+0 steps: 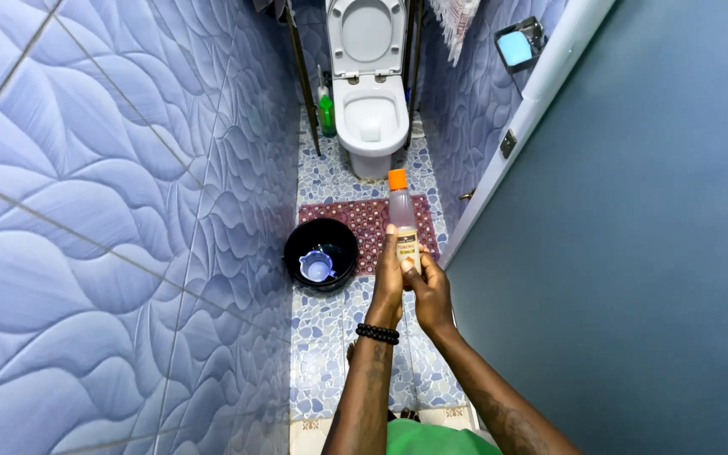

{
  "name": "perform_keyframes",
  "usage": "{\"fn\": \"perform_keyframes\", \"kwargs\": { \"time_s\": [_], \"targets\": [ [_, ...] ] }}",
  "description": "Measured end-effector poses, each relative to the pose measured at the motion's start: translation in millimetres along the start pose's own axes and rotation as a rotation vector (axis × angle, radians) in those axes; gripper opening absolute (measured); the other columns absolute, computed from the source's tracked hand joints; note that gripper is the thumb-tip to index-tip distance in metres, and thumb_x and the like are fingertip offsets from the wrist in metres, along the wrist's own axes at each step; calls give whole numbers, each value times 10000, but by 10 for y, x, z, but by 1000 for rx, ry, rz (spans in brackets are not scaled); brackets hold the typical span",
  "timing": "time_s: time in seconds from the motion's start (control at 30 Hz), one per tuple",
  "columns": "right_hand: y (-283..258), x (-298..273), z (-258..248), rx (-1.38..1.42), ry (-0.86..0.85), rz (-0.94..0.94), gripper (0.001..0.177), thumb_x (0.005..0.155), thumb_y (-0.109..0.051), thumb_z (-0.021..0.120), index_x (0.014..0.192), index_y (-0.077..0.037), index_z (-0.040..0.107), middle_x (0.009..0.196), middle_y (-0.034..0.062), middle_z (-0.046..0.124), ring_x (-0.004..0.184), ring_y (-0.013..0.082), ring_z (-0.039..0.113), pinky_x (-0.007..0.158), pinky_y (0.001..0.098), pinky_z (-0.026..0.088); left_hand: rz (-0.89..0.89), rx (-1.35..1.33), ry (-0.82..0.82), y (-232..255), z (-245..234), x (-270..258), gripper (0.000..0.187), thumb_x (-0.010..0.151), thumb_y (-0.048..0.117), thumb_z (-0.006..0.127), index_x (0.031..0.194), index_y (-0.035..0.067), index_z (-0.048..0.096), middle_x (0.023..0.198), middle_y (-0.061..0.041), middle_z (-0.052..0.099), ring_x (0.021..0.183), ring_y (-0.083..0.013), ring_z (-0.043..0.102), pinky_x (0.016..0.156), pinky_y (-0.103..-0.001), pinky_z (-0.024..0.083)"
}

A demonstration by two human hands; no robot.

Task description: Picking up, inspecting, and moving various cleaning and personal care bottles between a bathroom shelf and a living area.

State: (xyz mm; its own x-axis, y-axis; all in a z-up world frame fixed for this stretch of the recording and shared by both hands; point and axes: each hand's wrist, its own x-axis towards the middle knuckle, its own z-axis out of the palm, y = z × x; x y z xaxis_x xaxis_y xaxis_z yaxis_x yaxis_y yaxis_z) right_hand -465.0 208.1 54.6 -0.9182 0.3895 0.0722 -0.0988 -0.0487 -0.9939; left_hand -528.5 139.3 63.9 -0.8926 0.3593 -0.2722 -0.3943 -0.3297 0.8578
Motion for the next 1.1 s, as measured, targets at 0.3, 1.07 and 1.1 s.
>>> {"fn": "perform_keyframes", "kwargs": {
  "time_s": [0.3,1.07,1.1],
  "targets": [
    [-134,835,298,10,12,-20,387,1022,-274,569,1300,-7,604,1003,53,691,853,105,644,777,295,546,-31,56,-18,523,-27,728,727,963,732,350,944,101,711,799,-15,691,727,-123,643,658,-279,494],
    [-149,2153,814,21,139,-134,325,1013,-269,563,1180,-4,653,1005,28,703,897,90,644,818,273,527,-26,67,-159,1153,-204,2152,786,966,728,351,1007,35,720,887,-69,725,801,-158,703,748,-303,570],
    [-133,2201,797,16,139,-126,311,1023,-266,570,1153,1,661,962,33,688,855,97,618,787,277,515,-12,53,-186,1155,-206,2206,776,965,721,359,1060,32,704,913,-67,726,814,-150,703,747,-295,567]
  ]
}}
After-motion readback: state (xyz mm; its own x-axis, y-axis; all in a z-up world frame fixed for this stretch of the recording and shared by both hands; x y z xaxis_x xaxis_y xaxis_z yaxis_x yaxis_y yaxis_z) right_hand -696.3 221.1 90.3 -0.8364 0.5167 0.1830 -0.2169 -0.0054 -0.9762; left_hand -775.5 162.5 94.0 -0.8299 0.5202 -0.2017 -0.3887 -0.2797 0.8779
